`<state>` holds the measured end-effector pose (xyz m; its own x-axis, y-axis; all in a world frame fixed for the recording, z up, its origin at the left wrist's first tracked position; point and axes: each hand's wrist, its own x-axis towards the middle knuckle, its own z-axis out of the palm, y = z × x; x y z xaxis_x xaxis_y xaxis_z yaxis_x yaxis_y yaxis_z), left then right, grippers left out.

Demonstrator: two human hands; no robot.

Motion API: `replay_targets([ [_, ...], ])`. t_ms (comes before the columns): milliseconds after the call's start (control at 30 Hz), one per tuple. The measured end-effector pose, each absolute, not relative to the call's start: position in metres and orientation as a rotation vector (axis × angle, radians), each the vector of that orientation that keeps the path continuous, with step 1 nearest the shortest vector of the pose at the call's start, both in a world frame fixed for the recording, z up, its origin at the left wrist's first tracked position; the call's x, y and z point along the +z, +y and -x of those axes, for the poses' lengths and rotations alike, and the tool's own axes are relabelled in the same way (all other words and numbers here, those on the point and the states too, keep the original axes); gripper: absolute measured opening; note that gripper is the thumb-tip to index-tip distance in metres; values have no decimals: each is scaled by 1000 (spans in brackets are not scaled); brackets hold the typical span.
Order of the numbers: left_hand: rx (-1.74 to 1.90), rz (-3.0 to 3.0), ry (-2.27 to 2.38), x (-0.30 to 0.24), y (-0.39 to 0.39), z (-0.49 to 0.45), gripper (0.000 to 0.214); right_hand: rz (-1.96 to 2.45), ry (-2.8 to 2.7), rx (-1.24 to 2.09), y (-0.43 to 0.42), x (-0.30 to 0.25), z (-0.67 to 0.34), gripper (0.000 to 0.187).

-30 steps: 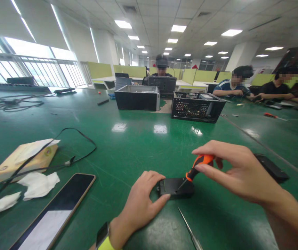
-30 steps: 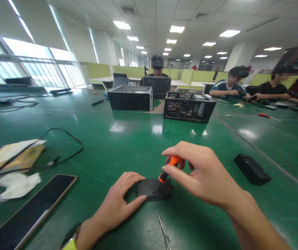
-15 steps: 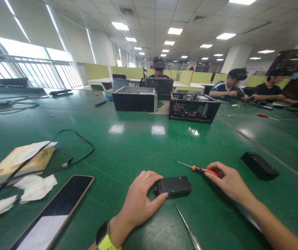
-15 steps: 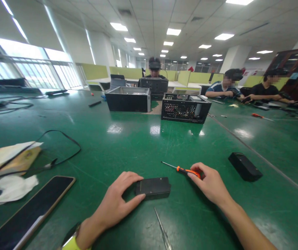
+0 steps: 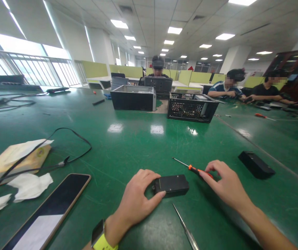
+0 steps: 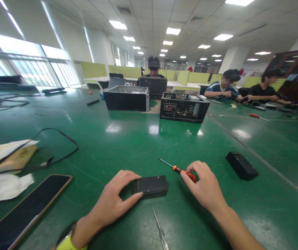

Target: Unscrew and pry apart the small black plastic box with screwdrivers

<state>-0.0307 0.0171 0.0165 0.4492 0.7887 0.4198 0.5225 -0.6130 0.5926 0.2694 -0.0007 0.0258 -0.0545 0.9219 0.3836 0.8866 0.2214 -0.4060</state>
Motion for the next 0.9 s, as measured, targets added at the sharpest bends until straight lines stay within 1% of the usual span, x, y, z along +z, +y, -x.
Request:
replay_targets([
  [67, 962, -2325, 1112, 16, 17, 30, 25, 1610, -2065, 198, -15, 37, -256, 36],
  [133, 957, -2327, 1118, 16, 18, 30, 26, 1595, -2265, 467, -31, 46, -237, 39],
  [200, 954, -2332, 1122, 15, 18, 31, 26, 1650, -2407, 723, -46, 49, -220, 32],
  [267, 949, -2337, 1128, 15, 18, 31, 26, 1698, -2460, 895, -54, 47, -207, 24],
  [467, 959, -2342, 1141, 14, 19, 32, 26, 1526, -2366, 1078, -47, 30, -213, 16],
  [600, 955, -2347, 1150, 14, 18, 32, 25, 1415, -2212, 1322, -40, 32, -221, 19],
  [800, 945, -2335, 1146, 15, 17, 31, 25, 1423, -2136, 1402, -39, 36, -217, 20],
  [900, 944, -2325, 1142, 14, 18, 30, 26, 1433, -2046, 1549, -37, 30, -219, 18],
])
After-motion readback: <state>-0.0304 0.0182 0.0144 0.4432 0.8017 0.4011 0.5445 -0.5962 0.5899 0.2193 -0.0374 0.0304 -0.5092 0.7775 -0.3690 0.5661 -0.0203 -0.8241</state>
